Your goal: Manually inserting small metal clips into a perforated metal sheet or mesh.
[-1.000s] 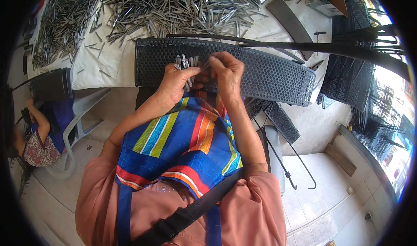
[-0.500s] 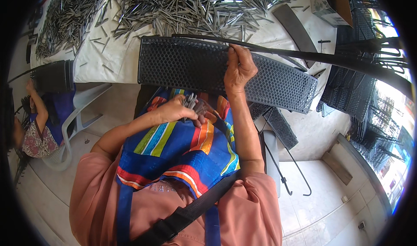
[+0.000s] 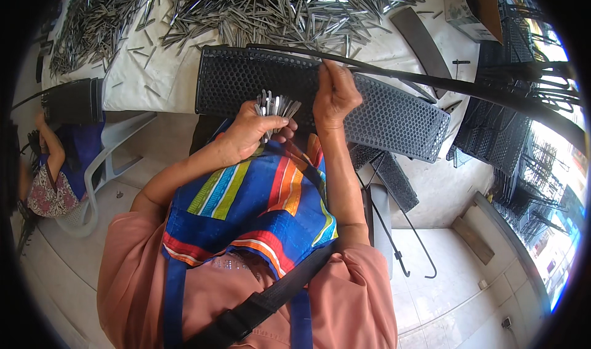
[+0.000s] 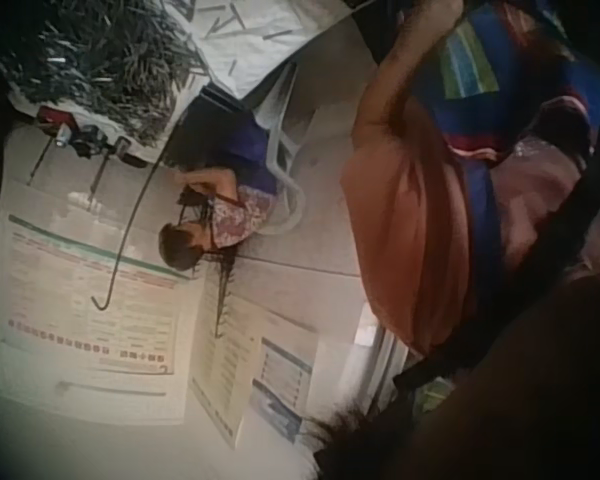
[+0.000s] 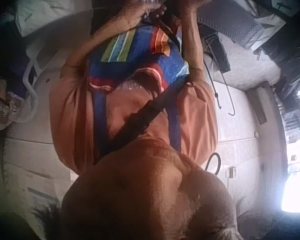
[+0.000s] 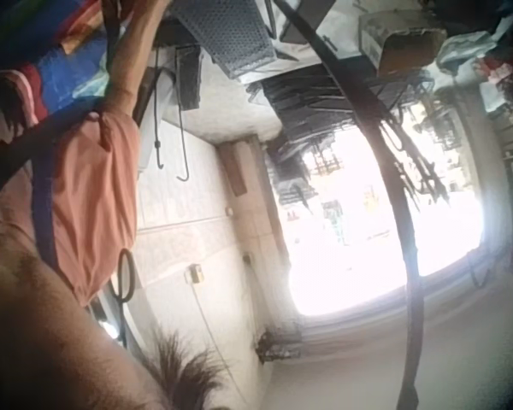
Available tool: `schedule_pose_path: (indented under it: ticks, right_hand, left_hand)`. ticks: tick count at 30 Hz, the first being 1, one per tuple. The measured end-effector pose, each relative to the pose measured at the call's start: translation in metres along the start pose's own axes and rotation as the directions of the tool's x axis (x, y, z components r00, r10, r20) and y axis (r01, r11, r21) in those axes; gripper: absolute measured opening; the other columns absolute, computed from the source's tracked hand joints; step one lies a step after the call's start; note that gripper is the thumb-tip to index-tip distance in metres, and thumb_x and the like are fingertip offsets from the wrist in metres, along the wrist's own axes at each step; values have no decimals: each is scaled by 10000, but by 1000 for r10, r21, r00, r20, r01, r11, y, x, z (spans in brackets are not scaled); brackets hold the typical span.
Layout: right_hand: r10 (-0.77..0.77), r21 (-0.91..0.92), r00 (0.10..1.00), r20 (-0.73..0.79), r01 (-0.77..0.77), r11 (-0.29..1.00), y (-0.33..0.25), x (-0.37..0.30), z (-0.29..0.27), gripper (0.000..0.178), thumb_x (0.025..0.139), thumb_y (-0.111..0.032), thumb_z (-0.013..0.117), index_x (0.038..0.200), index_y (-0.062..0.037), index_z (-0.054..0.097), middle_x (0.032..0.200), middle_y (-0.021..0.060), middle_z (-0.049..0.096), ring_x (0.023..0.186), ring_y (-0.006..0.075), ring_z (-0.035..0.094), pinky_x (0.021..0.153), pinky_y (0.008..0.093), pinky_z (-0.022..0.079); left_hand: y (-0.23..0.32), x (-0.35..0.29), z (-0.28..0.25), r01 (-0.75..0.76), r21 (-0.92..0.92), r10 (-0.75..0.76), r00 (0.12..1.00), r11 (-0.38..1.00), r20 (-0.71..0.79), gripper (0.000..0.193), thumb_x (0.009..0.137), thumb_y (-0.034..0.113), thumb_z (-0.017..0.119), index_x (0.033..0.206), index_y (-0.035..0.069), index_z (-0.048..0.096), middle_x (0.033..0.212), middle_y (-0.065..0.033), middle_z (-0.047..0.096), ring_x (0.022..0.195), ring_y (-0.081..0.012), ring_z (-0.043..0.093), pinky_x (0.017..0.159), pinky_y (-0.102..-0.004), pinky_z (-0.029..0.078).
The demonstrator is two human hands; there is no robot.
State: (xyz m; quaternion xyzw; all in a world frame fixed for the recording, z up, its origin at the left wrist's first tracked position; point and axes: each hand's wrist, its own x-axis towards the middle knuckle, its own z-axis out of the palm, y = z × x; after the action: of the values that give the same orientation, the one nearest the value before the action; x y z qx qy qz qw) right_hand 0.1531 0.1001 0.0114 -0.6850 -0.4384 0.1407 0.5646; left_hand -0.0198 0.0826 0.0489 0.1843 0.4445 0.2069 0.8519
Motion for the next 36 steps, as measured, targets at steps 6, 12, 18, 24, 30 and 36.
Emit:
schedule_pose_path:
  ticks: [6,12,18,24,30,36]
  right_hand:
    - [-270,-188,944,188,304,934,-11,-1,-2,145,727,3,719,857,-52,686,788,94,670,678,238,658,617,288,508]
    - [-290,-229,917,274,355,906,-13,1,-3,123,732,-49,728,847,-64,689,777,78,662,659,242,651,589,307,502]
    - [-217,-314,939,268,298,902,-13,5,-3,142,733,-95,741,870,-78,711,758,65,648,647,246,642,575,309,488]
    - [-14,-403,952,305,143,904,-20,13,-1,146,751,-70,733,893,-42,711,709,87,611,607,201,609,568,276,458]
    - [65,-274,941,332,31,961,-39,11,-23,126,789,-84,695,893,-13,697,675,55,612,617,118,580,573,242,440]
    - [545,106,721,427,-639,762,-30,-3,-33,76,825,-54,659,856,15,663,657,2,594,517,56,498,460,216,374]
  left_hand:
    - [4,11,5,14,18,-11,992,1000,-124,132,818,36,628,936,-10,666,814,-114,686,683,-175,654,574,-286,521]
    - [6,11,7,13,-42,-18,992,999,-125,106,812,47,640,902,1,674,800,-108,686,672,-169,646,546,-275,494]
    - [9,16,10,32,-55,-39,990,998,-137,91,809,41,639,886,1,668,796,-113,684,674,-175,645,557,-285,502]
    - [9,18,10,2,-103,-13,994,995,-110,120,803,34,637,911,-13,663,799,-125,683,676,-187,647,570,-296,508]
    - [9,24,11,-31,-141,18,995,990,-93,145,797,24,634,930,-23,664,812,-135,686,693,-199,658,580,-300,517]
    - [7,26,20,-65,-117,52,992,991,-111,148,801,12,622,938,-24,666,828,-133,689,708,-211,677,616,-313,554]
